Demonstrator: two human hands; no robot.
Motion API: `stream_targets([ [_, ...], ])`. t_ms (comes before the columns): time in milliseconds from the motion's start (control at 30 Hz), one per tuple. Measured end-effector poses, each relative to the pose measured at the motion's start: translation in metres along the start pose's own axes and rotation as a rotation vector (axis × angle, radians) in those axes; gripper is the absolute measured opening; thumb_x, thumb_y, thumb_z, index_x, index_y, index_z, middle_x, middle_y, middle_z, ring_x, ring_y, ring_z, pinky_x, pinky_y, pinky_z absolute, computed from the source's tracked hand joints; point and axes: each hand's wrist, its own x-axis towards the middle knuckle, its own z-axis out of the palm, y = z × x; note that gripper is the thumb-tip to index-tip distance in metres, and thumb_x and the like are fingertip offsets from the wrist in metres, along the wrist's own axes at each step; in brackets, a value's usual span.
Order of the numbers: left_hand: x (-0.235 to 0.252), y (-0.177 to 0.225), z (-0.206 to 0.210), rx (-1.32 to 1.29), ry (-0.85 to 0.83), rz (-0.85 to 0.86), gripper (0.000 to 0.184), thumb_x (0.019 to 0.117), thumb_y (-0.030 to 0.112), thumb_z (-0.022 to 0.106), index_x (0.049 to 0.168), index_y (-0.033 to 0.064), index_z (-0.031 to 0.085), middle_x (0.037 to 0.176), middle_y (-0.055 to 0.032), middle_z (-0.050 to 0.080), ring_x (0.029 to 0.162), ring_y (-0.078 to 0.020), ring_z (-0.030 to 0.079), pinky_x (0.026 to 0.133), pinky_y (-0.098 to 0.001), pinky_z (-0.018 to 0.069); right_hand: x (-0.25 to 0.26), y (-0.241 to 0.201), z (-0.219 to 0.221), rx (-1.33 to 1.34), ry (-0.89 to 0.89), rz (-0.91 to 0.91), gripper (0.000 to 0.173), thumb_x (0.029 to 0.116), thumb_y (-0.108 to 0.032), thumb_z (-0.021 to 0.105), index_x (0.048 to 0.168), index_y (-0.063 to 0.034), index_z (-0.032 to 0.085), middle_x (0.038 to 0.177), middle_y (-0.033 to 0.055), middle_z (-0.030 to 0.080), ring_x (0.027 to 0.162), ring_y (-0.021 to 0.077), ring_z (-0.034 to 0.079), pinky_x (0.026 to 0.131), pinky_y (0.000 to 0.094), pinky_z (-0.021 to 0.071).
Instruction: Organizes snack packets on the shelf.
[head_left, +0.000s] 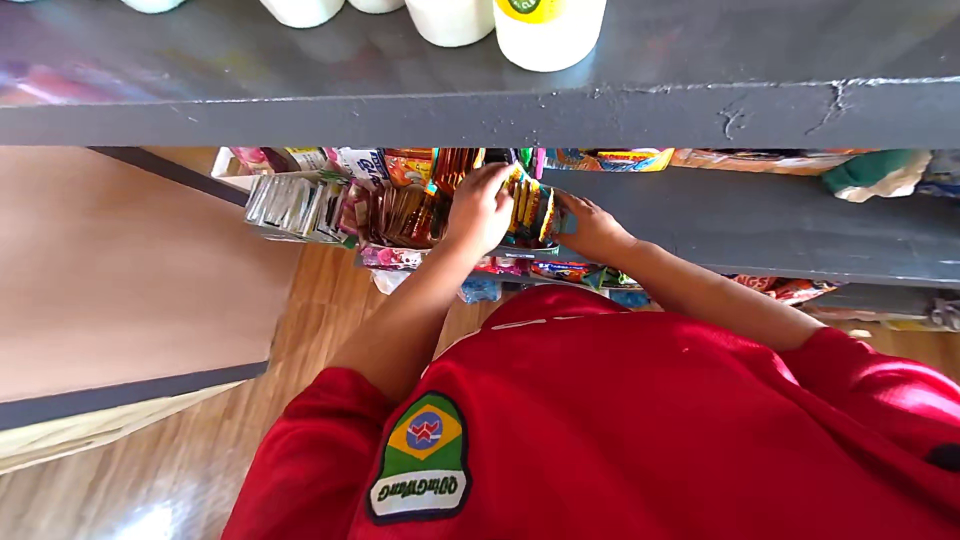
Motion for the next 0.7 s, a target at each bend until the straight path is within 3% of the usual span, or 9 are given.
stream_targets([
  [100,0.036,0.011,0.006,0.271,-0.309,-0.224,0.039,0.1080,0.029,0.046,0.136,0.0086,0.064,0.144,-0.0148,0.057,0.140,-0.0346,0.046,0.113,-0.0611,0.0313,-0.001,-0.001,0.004,-0.017,0.004,0.003,0.083,0.0910,-0.017,0.076,0.160,-0.0105,0.031,0.149,0.0240,0.048,0.137,0.0422,0.048,0.111,0.0608,0.0404],
  [167,0.043,0.014,0.016,0.365,-0.402,-0.294,0.045,0.1089,0.039,0.042,0.135,0.0116,0.065,0.141,-0.0136,0.060,0.139,-0.0354,0.046,0.111,-0.0651,0.0297,-0.003,-0.002,0.004,-0.024,0.011,0.000,0.083,0.0902,-0.016,0.076,0.160,-0.0117,0.031,0.149,0.0235,0.049,0.137,0.0424,0.049,0.110,0.0611,0.0410],
  [300,0.048,0.021,0.019,0.375,-0.459,-0.354,0.047,0.1105,0.040,0.035,0.133,0.0127,0.067,0.141,-0.0118,0.060,0.141,-0.0340,0.044,0.112,-0.0669,0.0247,-0.004,0.002,0.004,-0.043,0.004,0.001,0.081,0.0912,-0.015,0.076,0.160,-0.0089,0.032,0.151,0.0242,0.047,0.138,0.0430,0.047,0.111,0.0611,0.0399],
  [400,0.046,0.024,0.013,0.356,-0.443,-0.340,0.050,0.1116,0.036,0.033,0.125,0.0047,0.068,0.142,-0.0136,0.058,0.140,-0.0324,0.045,0.111,-0.0664,0.0266,-0.002,0.006,0.006,-0.023,0.014,0.001,0.081,0.0906,-0.015,0.076,0.159,-0.0066,0.033,0.151,0.0249,0.047,0.139,0.0434,0.046,0.111,0.0619,0.0396],
  [567,0.012,0.032,-0.001,0.383,-0.263,-0.181,0.042,0.1103,0.028,0.040,0.119,0.0018,0.072,0.133,-0.0141,0.065,0.136,-0.0316,0.051,0.117,-0.0615,0.0217,-0.002,0.011,0.007,0.002,0.030,-0.007,0.081,0.0911,-0.018,0.076,0.160,-0.0084,0.033,0.151,0.0248,0.047,0.140,0.0451,0.044,0.111,0.0653,0.0377],
  [700,0.007,0.030,-0.009,0.396,-0.346,-0.264,0.042,0.1109,0.027,0.040,0.119,0.0009,0.071,0.131,-0.0159,0.066,0.133,-0.0319,0.053,0.117,-0.0581,0.0244,0.000,0.011,0.013,-0.029,0.044,-0.036,0.077,0.0947,-0.026,0.072,0.159,-0.0072,0.034,0.150,0.0258,0.048,0.141,0.0453,0.043,0.113,0.0661,0.0335],
])
